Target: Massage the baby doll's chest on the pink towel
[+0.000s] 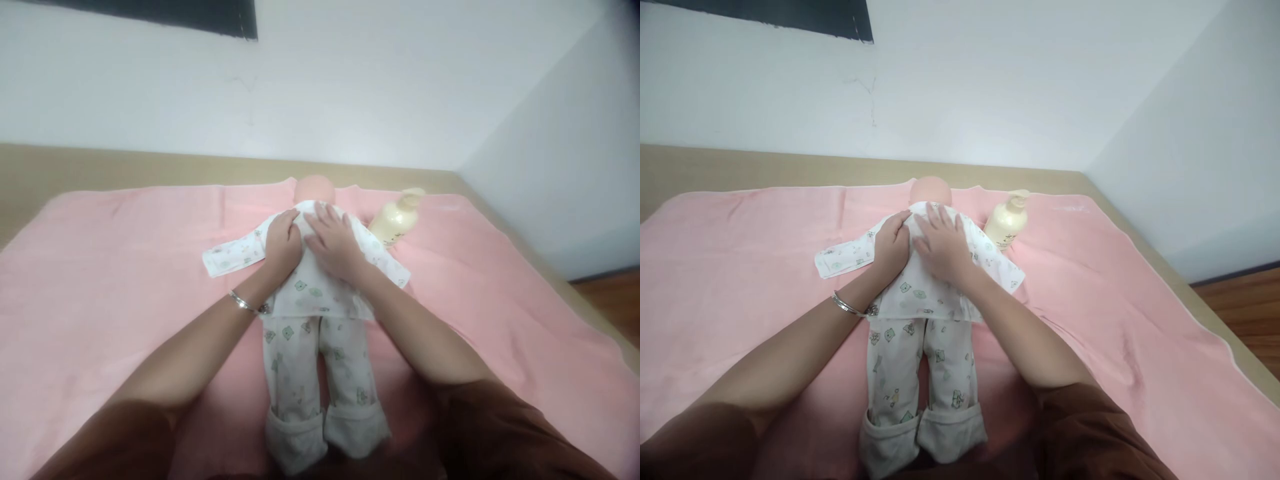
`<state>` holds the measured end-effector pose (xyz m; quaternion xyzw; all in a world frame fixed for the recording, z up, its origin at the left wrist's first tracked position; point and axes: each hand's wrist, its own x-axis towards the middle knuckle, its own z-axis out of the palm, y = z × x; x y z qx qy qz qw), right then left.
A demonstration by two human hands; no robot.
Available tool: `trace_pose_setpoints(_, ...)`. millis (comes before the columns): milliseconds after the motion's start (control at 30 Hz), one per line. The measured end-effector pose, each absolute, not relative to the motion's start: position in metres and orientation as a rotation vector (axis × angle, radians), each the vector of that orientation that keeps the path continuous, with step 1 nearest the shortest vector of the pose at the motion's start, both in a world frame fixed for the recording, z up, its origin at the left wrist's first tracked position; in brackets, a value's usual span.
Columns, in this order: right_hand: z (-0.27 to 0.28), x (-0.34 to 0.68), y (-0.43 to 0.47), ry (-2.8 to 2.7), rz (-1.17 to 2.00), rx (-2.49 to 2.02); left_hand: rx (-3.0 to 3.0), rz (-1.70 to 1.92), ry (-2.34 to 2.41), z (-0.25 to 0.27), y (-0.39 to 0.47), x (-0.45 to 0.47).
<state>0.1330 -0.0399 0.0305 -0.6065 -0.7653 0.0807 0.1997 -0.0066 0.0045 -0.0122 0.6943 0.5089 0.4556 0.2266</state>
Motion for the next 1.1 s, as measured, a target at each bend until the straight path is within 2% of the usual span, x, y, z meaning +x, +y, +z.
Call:
trace_pose_setpoints(167, 0.028, 0.134, -0.034, -1.967, 0.189, -1.864, 1.908, 1.279, 1.415, -0.011, 0.004, -0.005)
trace_pose_setpoints(333, 0.023, 0.102, -0.068, -2.104, 0.019, -1.695, 1.898, 1.269, 1.415, -0.01, 0.004, -0.006)
trace_pose_setpoints(600, 0.024, 0.136, -0.03, -1.986, 0.176, -1.782, 1.919, 1.278, 1.429, -0.011, 0.004, -0.004)
trace_pose_setpoints(733, 0.024, 0.128, -0.039, -1.957, 0.085, -1.85, 1.925, 1.277, 1.44, -0.01, 0.004, -0.004)
trace_pose_setpoints(867, 0.023, 0.102, -0.067, -2.152, -0.07, -1.739, 1.912, 1.269, 1.478, -0.01, 0.004, -0.004)
trace_pose_setpoints(1100, 0.026, 0.104, -0.065, -2.106, 0.028, -1.69, 2.089, 1.141, 1.543, -0.004, 0.007, -0.004)
